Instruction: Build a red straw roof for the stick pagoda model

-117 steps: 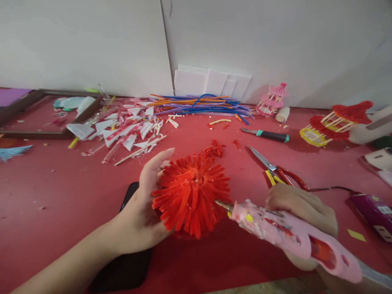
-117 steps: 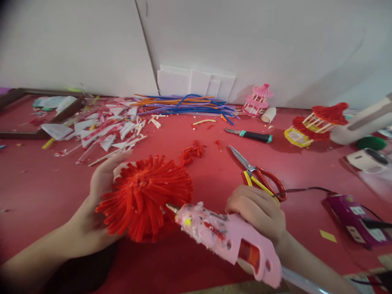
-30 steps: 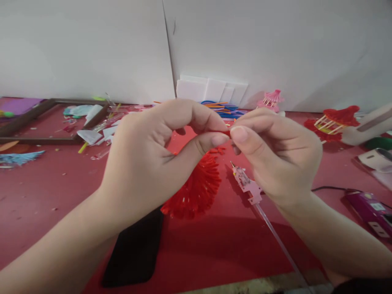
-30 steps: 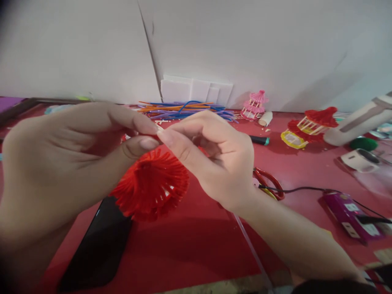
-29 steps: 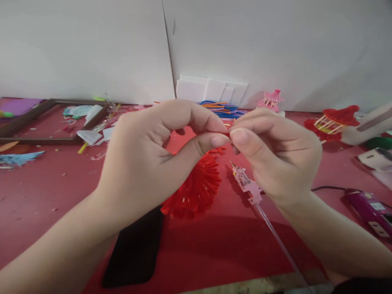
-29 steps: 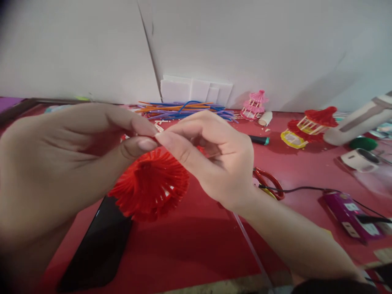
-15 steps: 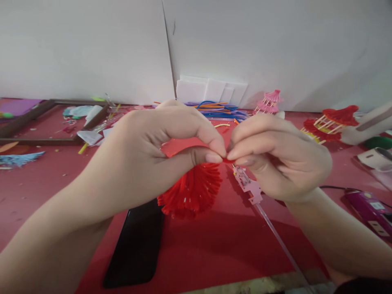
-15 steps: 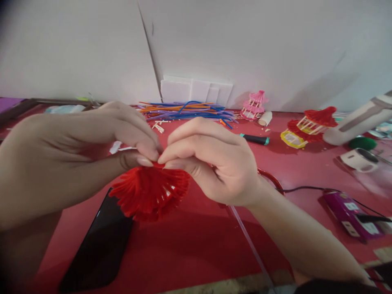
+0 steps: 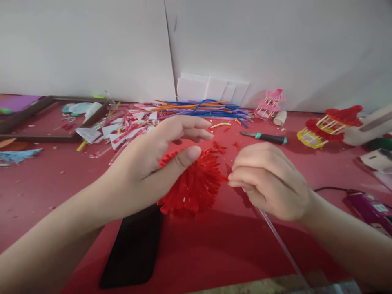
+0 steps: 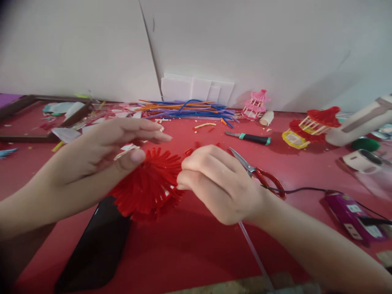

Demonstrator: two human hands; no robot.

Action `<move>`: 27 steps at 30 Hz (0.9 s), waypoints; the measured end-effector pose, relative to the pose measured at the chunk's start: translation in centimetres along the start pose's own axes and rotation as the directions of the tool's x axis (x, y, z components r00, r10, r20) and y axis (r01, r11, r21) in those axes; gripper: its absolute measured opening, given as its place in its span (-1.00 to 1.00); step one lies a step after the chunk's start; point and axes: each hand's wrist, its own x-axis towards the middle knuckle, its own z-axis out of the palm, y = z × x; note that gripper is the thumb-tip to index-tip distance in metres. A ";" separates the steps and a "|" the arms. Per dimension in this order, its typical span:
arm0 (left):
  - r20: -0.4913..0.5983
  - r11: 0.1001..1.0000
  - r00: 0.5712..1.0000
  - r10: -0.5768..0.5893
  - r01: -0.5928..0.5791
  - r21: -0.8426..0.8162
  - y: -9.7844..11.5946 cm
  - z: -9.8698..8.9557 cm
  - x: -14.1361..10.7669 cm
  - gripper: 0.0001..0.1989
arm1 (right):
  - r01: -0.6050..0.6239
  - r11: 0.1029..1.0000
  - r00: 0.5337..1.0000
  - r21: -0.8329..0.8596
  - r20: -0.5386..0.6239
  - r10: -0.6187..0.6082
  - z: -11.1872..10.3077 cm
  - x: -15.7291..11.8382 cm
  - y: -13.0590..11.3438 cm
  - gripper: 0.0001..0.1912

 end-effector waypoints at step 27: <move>0.332 0.986 0.935 0.120 -0.151 0.068 -1.3 -2.1 -0.5 -0.51 | 0.226 0.974 0.974 -0.014 0.025 -0.225 1.6 -0.3 0.6 -0.85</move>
